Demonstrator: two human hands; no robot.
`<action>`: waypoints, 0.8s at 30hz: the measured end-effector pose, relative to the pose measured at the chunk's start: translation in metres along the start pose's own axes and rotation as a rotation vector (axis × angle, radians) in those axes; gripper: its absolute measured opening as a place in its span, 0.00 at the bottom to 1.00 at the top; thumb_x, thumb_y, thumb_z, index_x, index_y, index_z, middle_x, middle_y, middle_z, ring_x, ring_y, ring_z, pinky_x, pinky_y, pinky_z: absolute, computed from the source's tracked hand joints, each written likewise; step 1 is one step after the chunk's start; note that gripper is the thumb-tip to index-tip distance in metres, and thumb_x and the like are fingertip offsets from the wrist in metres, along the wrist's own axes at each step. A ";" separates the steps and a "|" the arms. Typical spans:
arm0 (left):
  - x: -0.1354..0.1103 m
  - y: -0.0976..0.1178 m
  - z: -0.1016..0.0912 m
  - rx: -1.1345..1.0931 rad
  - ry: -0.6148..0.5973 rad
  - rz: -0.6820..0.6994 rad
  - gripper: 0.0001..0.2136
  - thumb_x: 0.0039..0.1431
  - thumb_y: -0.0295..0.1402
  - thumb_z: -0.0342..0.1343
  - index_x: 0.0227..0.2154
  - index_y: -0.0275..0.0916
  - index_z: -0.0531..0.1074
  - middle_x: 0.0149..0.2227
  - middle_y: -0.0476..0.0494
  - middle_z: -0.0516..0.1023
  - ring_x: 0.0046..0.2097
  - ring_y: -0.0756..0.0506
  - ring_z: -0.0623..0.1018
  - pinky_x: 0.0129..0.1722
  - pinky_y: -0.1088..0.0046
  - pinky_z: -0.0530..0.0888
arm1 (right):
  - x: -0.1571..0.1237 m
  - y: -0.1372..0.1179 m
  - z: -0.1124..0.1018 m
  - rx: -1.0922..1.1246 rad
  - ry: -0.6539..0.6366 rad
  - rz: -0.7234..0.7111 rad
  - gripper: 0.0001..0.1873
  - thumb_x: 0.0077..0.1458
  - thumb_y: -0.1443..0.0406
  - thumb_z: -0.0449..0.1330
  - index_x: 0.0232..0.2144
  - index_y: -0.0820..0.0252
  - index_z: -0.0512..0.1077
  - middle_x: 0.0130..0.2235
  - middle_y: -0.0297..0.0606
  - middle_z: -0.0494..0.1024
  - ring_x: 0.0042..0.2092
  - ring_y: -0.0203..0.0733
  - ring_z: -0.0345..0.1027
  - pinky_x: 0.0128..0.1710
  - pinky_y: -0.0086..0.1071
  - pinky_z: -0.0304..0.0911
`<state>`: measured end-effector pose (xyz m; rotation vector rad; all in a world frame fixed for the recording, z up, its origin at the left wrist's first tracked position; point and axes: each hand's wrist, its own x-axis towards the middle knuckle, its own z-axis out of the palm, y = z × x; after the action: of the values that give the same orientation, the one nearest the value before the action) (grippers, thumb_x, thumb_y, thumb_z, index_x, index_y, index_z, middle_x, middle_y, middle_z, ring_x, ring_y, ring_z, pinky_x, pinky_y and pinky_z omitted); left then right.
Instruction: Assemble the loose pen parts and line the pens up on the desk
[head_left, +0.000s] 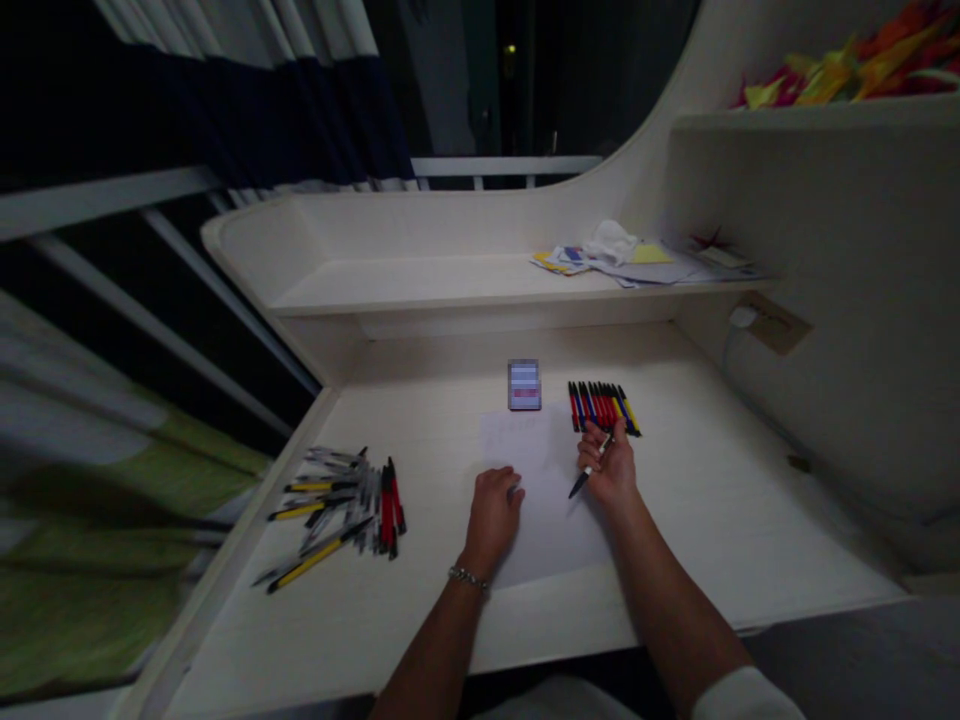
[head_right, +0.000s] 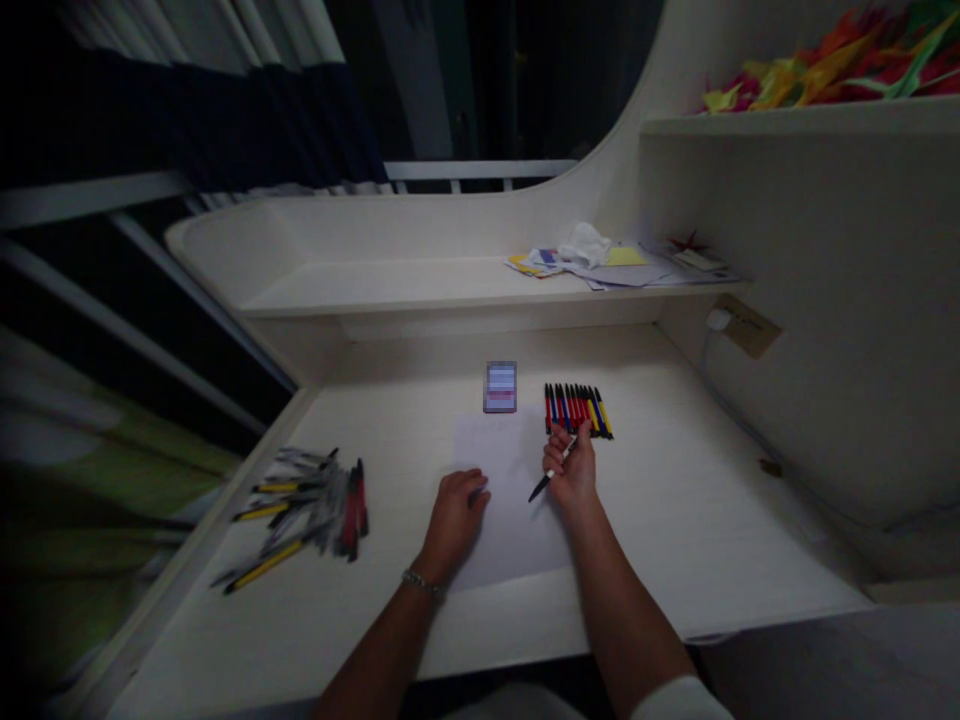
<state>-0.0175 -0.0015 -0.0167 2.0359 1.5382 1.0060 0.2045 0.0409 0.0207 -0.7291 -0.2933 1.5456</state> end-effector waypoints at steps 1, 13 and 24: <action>-0.001 -0.001 0.001 0.002 0.002 0.000 0.11 0.56 0.26 0.58 0.41 0.40 0.78 0.49 0.39 0.78 0.54 0.38 0.70 0.56 0.54 0.67 | 0.002 0.001 0.002 -0.012 0.000 0.010 0.19 0.50 0.48 0.63 0.29 0.58 0.72 0.21 0.30 0.65 0.19 0.31 0.52 0.13 0.25 0.43; -0.004 0.000 0.001 0.033 0.002 -0.001 0.11 0.58 0.28 0.57 0.43 0.39 0.78 0.50 0.38 0.77 0.55 0.38 0.70 0.57 0.55 0.67 | 0.023 0.035 0.030 -0.317 0.185 0.059 0.28 0.53 0.41 0.55 0.28 0.60 0.73 0.15 0.33 0.68 0.17 0.34 0.61 0.16 0.27 0.53; -0.004 0.001 -0.001 0.030 0.005 -0.009 0.10 0.57 0.26 0.59 0.42 0.39 0.78 0.49 0.40 0.77 0.54 0.39 0.70 0.56 0.54 0.68 | 0.050 0.069 0.036 -0.568 0.117 -0.074 0.18 0.49 0.50 0.60 0.27 0.60 0.71 0.18 0.34 0.74 0.17 0.33 0.62 0.14 0.24 0.52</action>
<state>-0.0176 -0.0058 -0.0165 2.0467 1.5719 0.9910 0.1296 0.0891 -0.0064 -1.2313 -0.6787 1.3486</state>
